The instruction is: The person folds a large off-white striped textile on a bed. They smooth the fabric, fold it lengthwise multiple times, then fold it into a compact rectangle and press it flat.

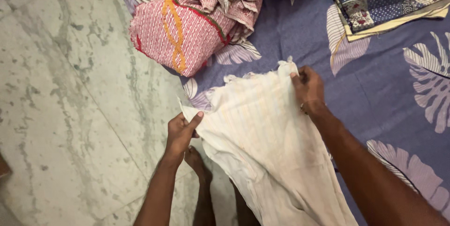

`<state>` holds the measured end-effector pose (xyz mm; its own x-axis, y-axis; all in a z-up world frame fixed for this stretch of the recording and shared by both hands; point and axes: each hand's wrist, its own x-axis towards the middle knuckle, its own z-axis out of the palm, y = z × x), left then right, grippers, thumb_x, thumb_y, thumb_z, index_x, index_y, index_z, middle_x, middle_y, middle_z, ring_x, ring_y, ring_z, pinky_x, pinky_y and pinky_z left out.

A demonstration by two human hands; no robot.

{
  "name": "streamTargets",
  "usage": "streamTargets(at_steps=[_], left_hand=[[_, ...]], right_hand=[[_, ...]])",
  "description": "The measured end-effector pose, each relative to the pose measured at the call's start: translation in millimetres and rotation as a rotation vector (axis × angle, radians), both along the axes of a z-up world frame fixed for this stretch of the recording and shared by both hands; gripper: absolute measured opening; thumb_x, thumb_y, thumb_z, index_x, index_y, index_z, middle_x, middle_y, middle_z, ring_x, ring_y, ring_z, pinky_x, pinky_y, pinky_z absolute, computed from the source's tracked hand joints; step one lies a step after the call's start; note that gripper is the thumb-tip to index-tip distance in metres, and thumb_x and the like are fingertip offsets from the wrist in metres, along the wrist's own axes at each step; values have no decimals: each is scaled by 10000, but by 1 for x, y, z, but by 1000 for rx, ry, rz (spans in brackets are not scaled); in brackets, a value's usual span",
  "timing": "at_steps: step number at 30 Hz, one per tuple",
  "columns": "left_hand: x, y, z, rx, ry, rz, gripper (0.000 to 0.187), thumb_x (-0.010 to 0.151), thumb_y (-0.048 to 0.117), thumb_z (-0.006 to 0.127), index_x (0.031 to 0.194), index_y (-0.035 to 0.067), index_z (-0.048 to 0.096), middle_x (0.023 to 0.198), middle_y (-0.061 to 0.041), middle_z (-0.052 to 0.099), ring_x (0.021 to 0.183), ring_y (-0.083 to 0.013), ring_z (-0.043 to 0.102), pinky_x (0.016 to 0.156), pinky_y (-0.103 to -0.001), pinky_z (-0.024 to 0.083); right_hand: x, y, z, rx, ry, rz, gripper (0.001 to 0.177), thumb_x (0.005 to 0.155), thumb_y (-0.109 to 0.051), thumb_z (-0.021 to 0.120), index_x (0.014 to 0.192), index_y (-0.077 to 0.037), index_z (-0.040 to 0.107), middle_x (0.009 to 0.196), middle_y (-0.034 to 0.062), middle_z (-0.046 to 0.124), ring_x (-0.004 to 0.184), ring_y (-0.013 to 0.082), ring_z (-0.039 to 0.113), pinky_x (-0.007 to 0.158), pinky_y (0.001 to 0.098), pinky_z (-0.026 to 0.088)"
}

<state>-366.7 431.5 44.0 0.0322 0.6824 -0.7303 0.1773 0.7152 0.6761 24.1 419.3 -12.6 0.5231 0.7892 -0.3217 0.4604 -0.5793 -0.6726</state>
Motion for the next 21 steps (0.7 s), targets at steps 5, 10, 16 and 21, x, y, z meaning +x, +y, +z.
streamTargets(at_steps=[5, 10, 16, 21], left_hand=[[1, -2, -14, 57, -36, 29, 300, 926, 291, 788, 962, 2, 719, 711, -2, 647, 595, -83, 524, 569, -265, 447], [6, -7, -15, 42, -30, 66, 258, 877, 376, 725, 933, 124, 728, 779, 43, 722, 710, -69, 658, 666, -244, 521], [6, -26, 3, -143, 10, -45, 459, 897, 500, 732, 801, 59, 647, 749, -26, 689, 722, -114, 679, 717, -263, 510], [12, -53, 13, 11, -145, -71, 326, 898, 347, 764, 823, 46, 667, 777, -31, 699, 719, -116, 655, 711, -279, 538]], right_hand=[[14, 12, 8, 119, -178, 28, 239, 1091, -210, 624, 1058, 15, 697, 864, 152, 693, 781, 249, 637, 763, 390, 500], [28, 18, 11, -93, 49, -1, 315, 990, -262, 667, 1162, 1, 692, 1003, 113, 738, 900, 220, 690, 811, 343, 531], [0, 9, 19, -25, 88, 41, 568, 910, -292, 746, 1339, 15, 537, 1147, 163, 671, 1003, 266, 662, 872, 375, 534], [-50, -26, 45, 206, -357, 159, 543, 875, -174, 757, 1330, 29, 542, 1210, 251, 580, 1142, 402, 555, 971, 512, 439]])
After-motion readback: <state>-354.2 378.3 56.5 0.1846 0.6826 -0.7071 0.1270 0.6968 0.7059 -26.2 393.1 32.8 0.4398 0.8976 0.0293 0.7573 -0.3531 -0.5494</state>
